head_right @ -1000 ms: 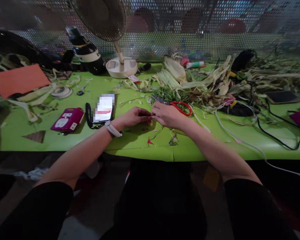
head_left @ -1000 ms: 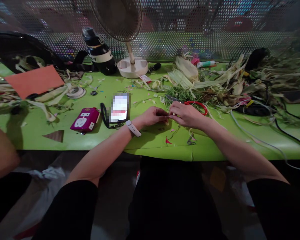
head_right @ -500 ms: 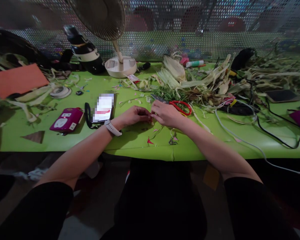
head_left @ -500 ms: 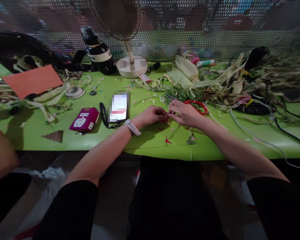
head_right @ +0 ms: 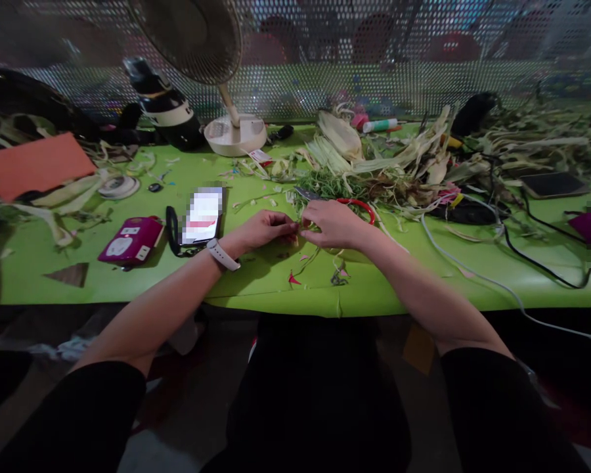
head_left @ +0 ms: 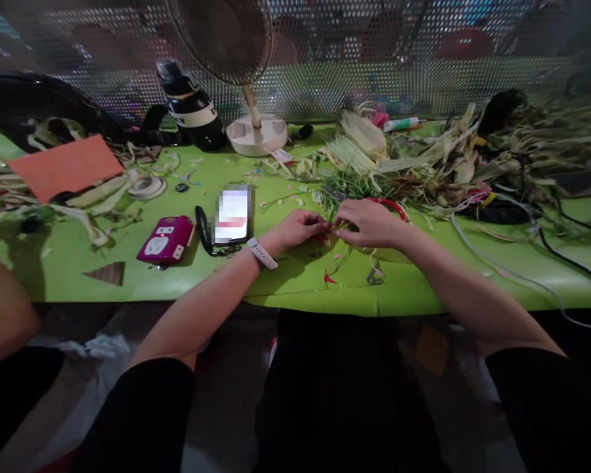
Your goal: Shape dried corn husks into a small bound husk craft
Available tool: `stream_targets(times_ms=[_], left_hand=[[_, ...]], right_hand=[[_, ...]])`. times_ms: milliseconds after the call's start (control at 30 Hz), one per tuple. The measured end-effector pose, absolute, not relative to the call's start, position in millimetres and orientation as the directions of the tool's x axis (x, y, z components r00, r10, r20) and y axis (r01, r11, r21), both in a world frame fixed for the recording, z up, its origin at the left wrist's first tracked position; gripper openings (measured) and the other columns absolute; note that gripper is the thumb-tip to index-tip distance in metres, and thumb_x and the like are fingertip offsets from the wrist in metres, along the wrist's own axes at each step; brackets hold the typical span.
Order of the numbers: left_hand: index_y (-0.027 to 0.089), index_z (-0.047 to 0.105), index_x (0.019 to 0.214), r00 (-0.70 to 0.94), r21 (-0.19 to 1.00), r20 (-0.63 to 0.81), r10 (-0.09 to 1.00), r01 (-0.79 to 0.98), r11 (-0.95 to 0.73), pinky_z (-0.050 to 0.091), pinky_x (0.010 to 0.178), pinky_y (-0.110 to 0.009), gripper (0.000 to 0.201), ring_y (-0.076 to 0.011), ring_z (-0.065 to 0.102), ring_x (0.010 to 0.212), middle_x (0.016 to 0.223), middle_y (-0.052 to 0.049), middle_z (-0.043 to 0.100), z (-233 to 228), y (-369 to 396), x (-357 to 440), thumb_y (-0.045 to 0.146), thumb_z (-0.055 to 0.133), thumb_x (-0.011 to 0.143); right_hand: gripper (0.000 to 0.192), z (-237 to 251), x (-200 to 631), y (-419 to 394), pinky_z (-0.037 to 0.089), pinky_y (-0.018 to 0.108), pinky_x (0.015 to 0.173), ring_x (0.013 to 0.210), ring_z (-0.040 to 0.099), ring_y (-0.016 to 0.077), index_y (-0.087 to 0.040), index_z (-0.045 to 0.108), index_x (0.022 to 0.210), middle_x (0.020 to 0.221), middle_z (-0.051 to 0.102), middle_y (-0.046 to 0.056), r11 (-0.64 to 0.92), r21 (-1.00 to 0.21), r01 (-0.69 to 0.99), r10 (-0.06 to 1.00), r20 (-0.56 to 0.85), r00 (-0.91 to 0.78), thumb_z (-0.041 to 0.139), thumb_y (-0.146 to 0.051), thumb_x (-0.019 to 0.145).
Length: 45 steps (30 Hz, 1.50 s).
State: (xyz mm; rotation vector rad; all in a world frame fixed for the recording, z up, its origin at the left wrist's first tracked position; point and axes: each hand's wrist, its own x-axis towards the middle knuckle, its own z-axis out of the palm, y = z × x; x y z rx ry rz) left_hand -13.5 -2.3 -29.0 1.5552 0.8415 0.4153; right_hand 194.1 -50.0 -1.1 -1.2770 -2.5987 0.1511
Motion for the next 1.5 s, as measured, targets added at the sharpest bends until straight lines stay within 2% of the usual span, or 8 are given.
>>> stream_targets(times_ms=[100, 267, 533, 767, 933, 1033, 1233, 1500], left_hand=[[0.014, 0.068, 0.072, 0.663, 0.964, -0.212, 0.718, 0.262, 0.042, 0.048, 0.063, -0.021, 0.021, -0.0068, 0.058, 0.057, 0.064, 0.000, 0.068, -27.9, -1.8, -14.4, 0.033, 0.074, 0.079], [0.014, 0.070, 0.073, 0.661, 0.966, -0.198, 0.724, 0.257, 0.030, 0.048, 0.064, -0.021, 0.016, -0.0065, 0.058, 0.058, 0.068, 0.000, 0.069, -28.0, -1.3, -14.9, 0.027, 0.073, 0.080], [0.015, 0.074, 0.075, 0.652, 0.968, -0.247, 0.717, 0.194, 0.158, 0.052, 0.071, -0.023, 0.008, -0.0075, 0.063, 0.064, 0.075, -0.002, 0.074, -26.9, -2.1, -15.9, 0.023, 0.075, 0.075], [0.016, 0.075, 0.078, 0.657, 0.971, -0.236, 0.716, 0.194, 0.143, 0.053, 0.071, -0.024, 0.012, -0.0090, 0.066, 0.065, 0.076, -0.001, 0.074, -28.0, 0.5, -18.7, 0.020, 0.080, 0.068], [0.014, 0.072, 0.078, 0.657, 0.974, -0.226, 0.719, 0.176, 0.145, 0.054, 0.073, -0.025, 0.017, -0.0084, 0.065, 0.065, 0.075, -0.001, 0.073, -27.6, 0.2, -20.1, 0.020, 0.082, 0.067], [0.014, 0.070, 0.078, 0.662, 0.976, -0.218, 0.718, 0.155, 0.153, 0.055, 0.074, -0.025, 0.021, -0.0094, 0.067, 0.068, 0.074, -0.001, 0.073, -27.1, -0.1, -21.1, 0.021, 0.084, 0.064], [0.014, 0.068, 0.078, 0.672, 0.974, -0.221, 0.707, 0.115, 0.195, 0.057, 0.080, -0.029, 0.027, -0.0111, 0.069, 0.071, 0.075, -0.001, 0.073, -27.8, -0.1, -23.5, 0.025, 0.087, 0.061], [0.012, 0.070, 0.076, 0.649, 0.973, -0.231, 0.725, 0.134, 0.190, 0.059, 0.075, -0.030, 0.029, -0.0125, 0.069, 0.070, 0.075, -0.003, 0.073, -23.4, -2.2, -25.3, 0.024, 0.089, 0.058]], right_hand=[[0.020, -1.5, 190.0, -52.0, 0.035, 0.032, 0.071, 0.082, 0.057, 0.0215, -0.014, 0.070, 0.087, 0.089, 0.067, 0.011, 0.620, -0.175, 0.765, 0.784, 0.163, -0.599, 0.057, -0.030, 0.085], [0.017, -6.6, 188.9, -48.9, 0.035, 0.031, 0.071, 0.076, 0.057, 0.0181, -0.016, 0.071, 0.082, 0.084, 0.069, 0.008, 0.637, -0.236, 0.734, 0.771, 0.188, -0.609, 0.055, -0.021, 0.082], [0.013, -7.1, 192.6, -51.3, 0.041, 0.029, 0.073, 0.079, 0.060, 0.0173, -0.018, 0.070, 0.082, 0.086, 0.069, 0.006, 0.691, -0.358, 0.628, 0.716, 0.214, -0.665, 0.057, -0.020, 0.081], [0.012, -11.5, 190.8, -52.0, 0.043, 0.030, 0.074, 0.075, 0.060, 0.0159, -0.019, 0.069, 0.080, 0.085, 0.068, 0.004, 0.694, -0.409, 0.593, 0.701, 0.198, -0.685, 0.057, -0.020, 0.078], [0.017, -13.0, 189.4, -47.1, 0.044, 0.030, 0.072, 0.078, 0.059, 0.0169, -0.016, 0.064, 0.087, 0.091, 0.064, 0.007, 0.587, -0.503, 0.634, 0.805, 0.280, -0.523, 0.057, -0.016, 0.072], [0.029, -14.2, 183.7, -45.7, 0.044, 0.028, 0.067, 0.072, 0.058, 0.0150, -0.016, 0.060, 0.098, 0.090, 0.065, 0.006, 0.479, -0.594, 0.647, 0.865, 0.195, -0.461, 0.057, -0.014, 0.069], [0.029, -16.2, 177.8, -45.0, 0.043, 0.027, 0.064, 0.068, 0.056, 0.0134, -0.015, 0.058, 0.100, 0.086, 0.065, 0.005, 0.405, -0.665, 0.628, 0.893, 0.138, -0.429, 0.056, -0.015, 0.071], [0.016, -28.0, 184.8, -34.9, 0.046, 0.030, 0.074, 0.079, 0.059, 0.0158, -0.016, 0.065, 0.088, 0.093, 0.064, 0.007, 0.529, -0.578, 0.621, 0.834, 0.220, -0.506, 0.060, -0.018, 0.073]])
